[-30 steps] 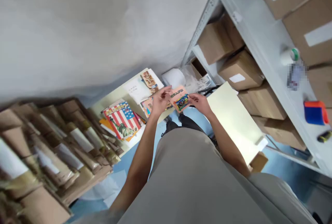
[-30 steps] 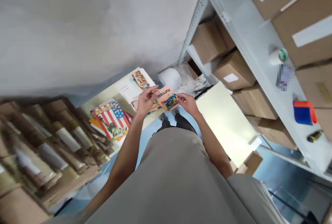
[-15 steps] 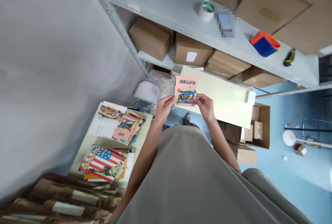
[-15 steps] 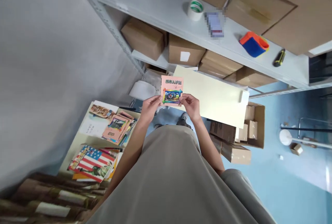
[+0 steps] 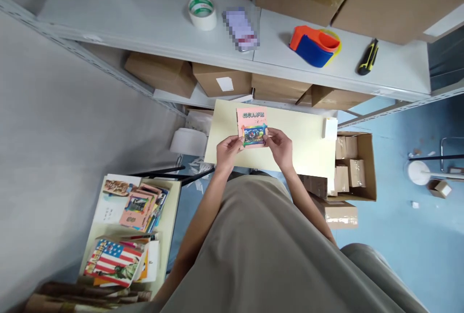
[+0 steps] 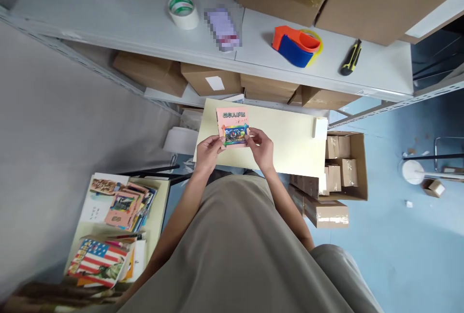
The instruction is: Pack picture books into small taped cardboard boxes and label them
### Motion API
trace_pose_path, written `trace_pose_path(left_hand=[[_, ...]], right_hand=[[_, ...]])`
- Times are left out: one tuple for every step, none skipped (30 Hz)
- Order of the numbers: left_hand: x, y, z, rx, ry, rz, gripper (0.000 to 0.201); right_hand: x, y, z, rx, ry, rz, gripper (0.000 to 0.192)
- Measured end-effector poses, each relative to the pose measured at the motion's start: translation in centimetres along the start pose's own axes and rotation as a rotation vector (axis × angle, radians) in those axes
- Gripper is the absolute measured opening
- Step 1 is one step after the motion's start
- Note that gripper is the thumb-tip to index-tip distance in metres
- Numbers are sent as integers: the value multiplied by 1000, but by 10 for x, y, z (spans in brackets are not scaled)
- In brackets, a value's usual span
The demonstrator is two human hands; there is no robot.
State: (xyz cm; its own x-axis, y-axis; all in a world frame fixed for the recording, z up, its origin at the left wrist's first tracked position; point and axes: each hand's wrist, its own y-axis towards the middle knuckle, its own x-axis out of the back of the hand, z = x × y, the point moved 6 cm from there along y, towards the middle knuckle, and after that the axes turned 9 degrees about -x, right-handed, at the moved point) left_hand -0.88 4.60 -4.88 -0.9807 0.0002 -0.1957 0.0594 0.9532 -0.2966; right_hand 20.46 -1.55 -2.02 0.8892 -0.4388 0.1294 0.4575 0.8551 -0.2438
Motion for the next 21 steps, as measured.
trace_pose_path(left_hand=[[-8, 1, 1, -19, 25, -18, 63], [-15, 2, 1, -44, 55, -32, 61], [-22, 3, 1, -76, 88, -38, 59], [-28, 3, -1, -112, 121, -35, 57], [-35, 2, -3, -152, 149, -26, 55], [-41, 0, -6, -190, 168, -9, 53], [-47, -4, -9, -222, 180, 16, 51], [-54, -8, -12, -252, 194, 47, 49], [-60, -12, -15, -283, 217, 79, 46], [-66, -17, -19, -316, 251, 110, 43], [-71, -21, -22, -350, 292, 146, 39], [-75, -24, -25, -381, 331, 185, 36], [-77, -26, -28, -405, 359, 219, 34], [-77, -25, -30, -418, 371, 238, 35], [-74, -22, -31, -419, 369, 235, 39], [-67, -16, -32, -410, 354, 207, 47], [-59, -10, -33, -389, 325, 167, 57], [-51, -3, -33, -353, 280, 135, 66], [-44, 3, -32, -302, 223, 130, 74], [-39, 8, -29, -238, 160, 156, 78], [-37, 11, -27, -171, 99, 201, 79]], right_hand=[[9, 2, 3, 37, -61, -46, 50], [15, 4, 7, 80, -124, -88, 46], [19, 4, 12, 118, -178, -115, 44], [21, 4, 15, 141, -210, -119, 43], [19, 3, 18, 143, -217, -97, 45], [15, 3, 20, 126, -201, -59, 48], [10, 2, 20, 100, -171, -19, 52], [4, 1, 21, 71, -136, 14, 57], [0, 1, 21, 46, -109, 30, 63], [-3, 1, 21, 26, -93, 25, 67], [-4, 2, 21, 10, -85, 7, 68], [-4, 4, 21, -3, -80, -13, 67], [-2, 7, 20, -13, -72, -28, 64], [1, 10, 20, -21, -57, -31, 63], [5, 14, 20, -27, -30, -22, 64], [9, 18, 20, -31, 6, 2, 67], [13, 22, 20, -33, 45, 34, 69], [16, 25, 20, -35, 83, 69, 71], [19, 27, 20, -39, 115, 102, 72], [21, 29, 20, -44, 137, 133, 71], [22, 30, 20, -49, 147, 159, 70]])
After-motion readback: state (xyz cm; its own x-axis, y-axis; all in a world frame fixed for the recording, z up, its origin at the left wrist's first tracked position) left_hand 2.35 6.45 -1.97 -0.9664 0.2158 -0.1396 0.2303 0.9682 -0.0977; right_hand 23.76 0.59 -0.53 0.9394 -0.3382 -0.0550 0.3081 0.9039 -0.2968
